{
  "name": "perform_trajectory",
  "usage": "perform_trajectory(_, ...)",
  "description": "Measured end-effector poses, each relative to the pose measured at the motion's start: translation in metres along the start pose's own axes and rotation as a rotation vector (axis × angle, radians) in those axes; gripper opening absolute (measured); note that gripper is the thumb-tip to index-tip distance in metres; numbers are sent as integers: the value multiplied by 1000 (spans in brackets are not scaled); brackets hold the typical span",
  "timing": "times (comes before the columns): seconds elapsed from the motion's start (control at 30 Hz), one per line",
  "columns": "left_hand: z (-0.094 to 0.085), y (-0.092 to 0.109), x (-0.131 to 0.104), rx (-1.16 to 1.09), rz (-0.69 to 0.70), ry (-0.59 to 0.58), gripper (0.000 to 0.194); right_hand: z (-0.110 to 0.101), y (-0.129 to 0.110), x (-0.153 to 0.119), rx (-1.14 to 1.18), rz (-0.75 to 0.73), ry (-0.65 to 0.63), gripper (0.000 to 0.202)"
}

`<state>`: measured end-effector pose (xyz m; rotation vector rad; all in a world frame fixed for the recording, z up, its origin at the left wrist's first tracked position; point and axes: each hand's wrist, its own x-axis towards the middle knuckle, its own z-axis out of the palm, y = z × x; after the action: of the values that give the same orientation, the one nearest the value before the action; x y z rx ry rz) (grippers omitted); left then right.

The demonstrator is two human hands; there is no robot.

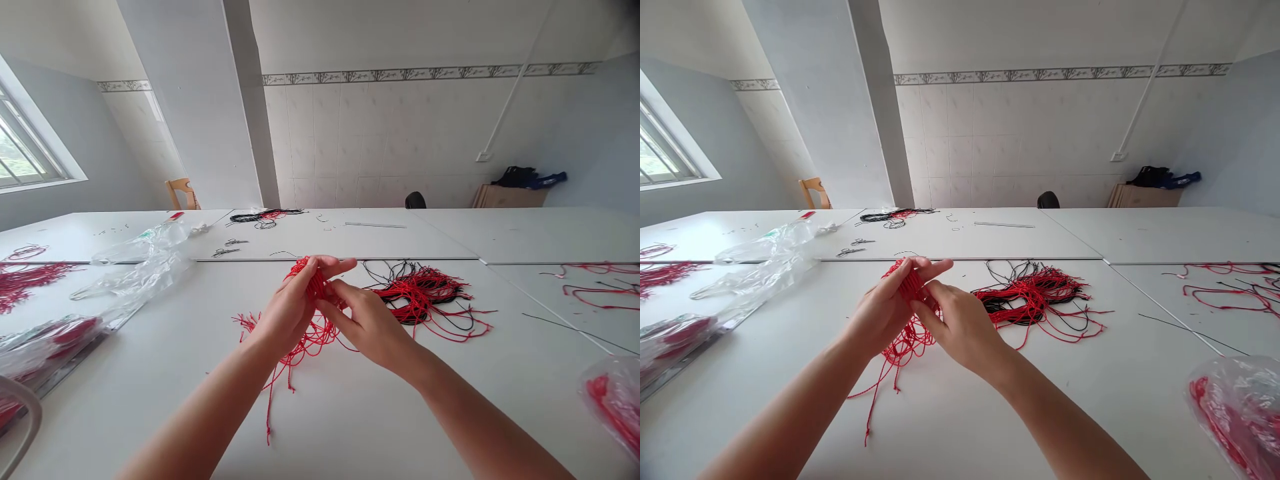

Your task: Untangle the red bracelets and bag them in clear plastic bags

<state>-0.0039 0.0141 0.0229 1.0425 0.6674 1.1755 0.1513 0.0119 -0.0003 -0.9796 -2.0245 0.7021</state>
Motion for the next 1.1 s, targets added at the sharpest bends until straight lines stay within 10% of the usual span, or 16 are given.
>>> perform_trajectory(0.4,-5,-2,2,275,81,56,34,9,5,4,656,144,-98,29)
perform_trajectory(0.73,-7,32,8,-613,5,177,28,24,7,4,23,-87,-28,36)
perform_trajectory(0.9,-19,62,-10,-695,84,148,28,25,14,3,38,-210,24,29)
perform_trajectory(1.03,-4,57,-21,-641,14,114,31,30,21,4,109,-267,-17,122)
perform_trajectory(1.1,10,46,-24,-644,-87,111,34,43,23,5,142,-294,-67,131)
